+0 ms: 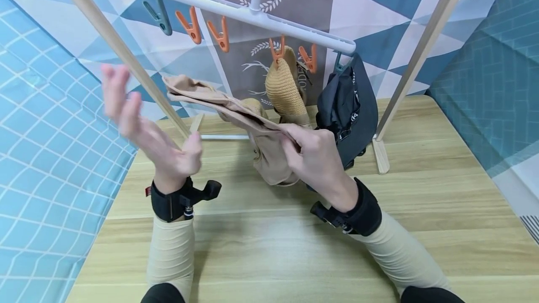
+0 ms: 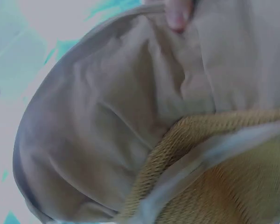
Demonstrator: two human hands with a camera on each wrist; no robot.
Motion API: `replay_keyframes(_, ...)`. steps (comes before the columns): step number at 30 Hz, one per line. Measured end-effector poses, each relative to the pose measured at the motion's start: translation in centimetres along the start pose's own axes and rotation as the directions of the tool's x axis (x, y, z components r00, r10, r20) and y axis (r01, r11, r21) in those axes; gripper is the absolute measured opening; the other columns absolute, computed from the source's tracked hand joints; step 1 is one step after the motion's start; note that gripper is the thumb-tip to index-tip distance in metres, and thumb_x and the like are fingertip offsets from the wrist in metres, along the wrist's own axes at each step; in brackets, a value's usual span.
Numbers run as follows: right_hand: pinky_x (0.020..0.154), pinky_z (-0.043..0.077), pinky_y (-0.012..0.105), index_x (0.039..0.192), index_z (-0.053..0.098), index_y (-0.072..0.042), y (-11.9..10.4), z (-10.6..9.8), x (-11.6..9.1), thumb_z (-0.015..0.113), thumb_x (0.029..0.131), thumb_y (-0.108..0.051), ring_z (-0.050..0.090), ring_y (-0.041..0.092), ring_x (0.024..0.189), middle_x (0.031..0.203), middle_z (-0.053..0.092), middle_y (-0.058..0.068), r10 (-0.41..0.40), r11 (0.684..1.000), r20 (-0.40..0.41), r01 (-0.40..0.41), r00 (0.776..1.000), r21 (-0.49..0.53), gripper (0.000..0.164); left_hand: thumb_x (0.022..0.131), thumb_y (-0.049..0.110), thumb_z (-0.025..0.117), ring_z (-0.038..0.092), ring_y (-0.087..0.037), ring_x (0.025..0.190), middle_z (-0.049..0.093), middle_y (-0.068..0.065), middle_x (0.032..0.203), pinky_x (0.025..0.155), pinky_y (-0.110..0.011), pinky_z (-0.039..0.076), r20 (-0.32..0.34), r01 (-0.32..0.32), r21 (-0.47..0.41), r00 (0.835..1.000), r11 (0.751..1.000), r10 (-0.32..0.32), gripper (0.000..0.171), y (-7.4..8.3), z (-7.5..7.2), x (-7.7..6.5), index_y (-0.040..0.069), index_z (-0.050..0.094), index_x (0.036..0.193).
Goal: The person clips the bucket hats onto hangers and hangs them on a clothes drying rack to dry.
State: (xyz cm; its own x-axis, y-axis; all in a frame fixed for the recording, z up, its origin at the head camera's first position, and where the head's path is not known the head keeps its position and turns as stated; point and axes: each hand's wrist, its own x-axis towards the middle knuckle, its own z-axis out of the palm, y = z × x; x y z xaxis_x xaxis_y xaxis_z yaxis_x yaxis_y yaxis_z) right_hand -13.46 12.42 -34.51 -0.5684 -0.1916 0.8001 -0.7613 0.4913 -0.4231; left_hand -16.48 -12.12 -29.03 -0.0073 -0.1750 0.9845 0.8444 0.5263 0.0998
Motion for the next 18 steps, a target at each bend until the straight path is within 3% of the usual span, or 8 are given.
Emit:
replay_keyframes(2,0.055,0.029,0.018,0.116,0.085,0.001,0.0,0.2,-0.1,0.07,0.096,0.011,0.041,0.006,0.053,0.061,0.055,0.004,-0.02,0.999,0.01,0.02,1.0,-0.027,0.027,0.073,0.021,0.066,0.041,-0.045,0.165,0.061,-0.02,0.159,0.139,-0.076,-0.001,0.152,-0.076,0.034,0.986,0.997,0.07,0.077,-0.5,-0.4,-0.6,0.033,0.061,0.149)
replay_keyframes(3,0.054,0.031,0.019,0.117,0.085,0.001,0.0,0.3,-0.1,0.069,0.095,0.012,0.043,0.007,0.053,0.064,0.062,0.006,-0.035,0.999,0.015,0.035,0.999,-0.036,0.029,0.073,0.022,0.07,0.044,-0.041,0.165,0.064,-0.016,0.159,0.138,-0.077,-0.002,0.238,-0.104,0.055,0.967,0.993,0.088,0.078,-0.7,-0.6,-0.7,0.033,0.061,0.149)
replay_keyframes(5,0.052,0.033,0.02,0.116,0.084,0.003,0.0,0.5,-0.2,0.069,0.094,0.014,0.047,0.008,0.053,0.074,0.075,0.01,-0.074,0.996,0.028,0.075,0.997,-0.052,0.029,0.08,0.025,0.08,0.051,-0.037,0.162,0.069,-0.013,0.157,0.139,-0.076,0.007,0.402,-0.163,0.095,0.909,0.982,0.112,0.072,-1.0,-1.0,-0.8,0.026,0.063,0.15)
replay_keyframes(8,0.05,0.036,0.022,0.115,0.084,0.004,0.0,0.6,-0.2,0.069,0.093,0.016,0.053,0.009,0.054,0.092,0.085,0.017,-0.128,0.989,0.06,0.131,0.99,-0.062,0.029,0.083,0.03,0.098,0.069,-0.033,0.142,0.08,-0.01,0.141,0.13,-0.066,0.034,0.594,-0.242,0.144,0.797,0.96,0.111,0.071,-0.9,-1.9,-0.5,0.021,0.07,0.148)
replay_keyframes(10,0.05,0.04,0.023,0.115,0.084,0.004,0.0,0.6,-0.2,0.071,0.093,0.017,0.06,0.01,0.056,0.098,0.087,0.018,-0.148,0.986,0.075,0.153,0.986,-0.064,0.028,0.083,0.029,0.102,0.077,-0.03,0.121,0.085,-0.006,0.124,0.113,-0.057,0.047,0.672,-0.271,0.162,0.734,0.949,0.095,0.062,-0.8,-2.3,-0.3,0.02,0.077,0.14)
replay_keyframes(12,0.051,0.044,0.025,0.115,0.084,0.004,-0.1,0.6,-0.3,0.073,0.093,0.017,0.067,0.013,0.06,0.099,0.087,0.018,-0.156,0.985,0.083,0.162,0.984,-0.063,0.028,0.088,0.025,0.1,0.077,-0.027,0.1,0.086,-0.003,0.106,0.099,-0.051,0.048,0.722,-0.277,0.168,0.688,0.946,0.073,0.042,-0.8,-2.5,-0.2,0.018,0.084,0.125)
replay_keyframes(15,0.054,0.052,0.029,0.114,0.084,0.004,-0.2,0.6,-0.3,0.075,0.091,0.018,0.078,0.018,0.07,0.1,0.087,0.018,-0.167,0.984,0.087,0.172,0.982,-0.052,0.029,0.097,0.008,0.088,0.071,-0.025,0.084,0.08,-0.003,0.089,0.088,-0.046,0.048,0.75,-0.259,0.161,0.659,0.952,0.052,0.008,-1.0,-2.5,-0.2,0.014,0.083,0.1)
replay_keyframes(18,0.055,0.055,0.03,0.113,0.084,0.004,-0.4,0.7,-0.3,0.075,0.089,0.019,0.08,0.019,0.073,0.1,0.087,0.018,-0.172,0.984,0.089,0.176,0.981,-0.038,0.029,0.1,-0.006,0.075,0.068,-0.025,0.081,0.076,-0.003,0.083,0.084,-0.045,0.048,0.74,-0.248,0.152,0.67,0.957,0.056,0.022,-1.4,-2.4,-0.4,0.012,0.079,0.088)
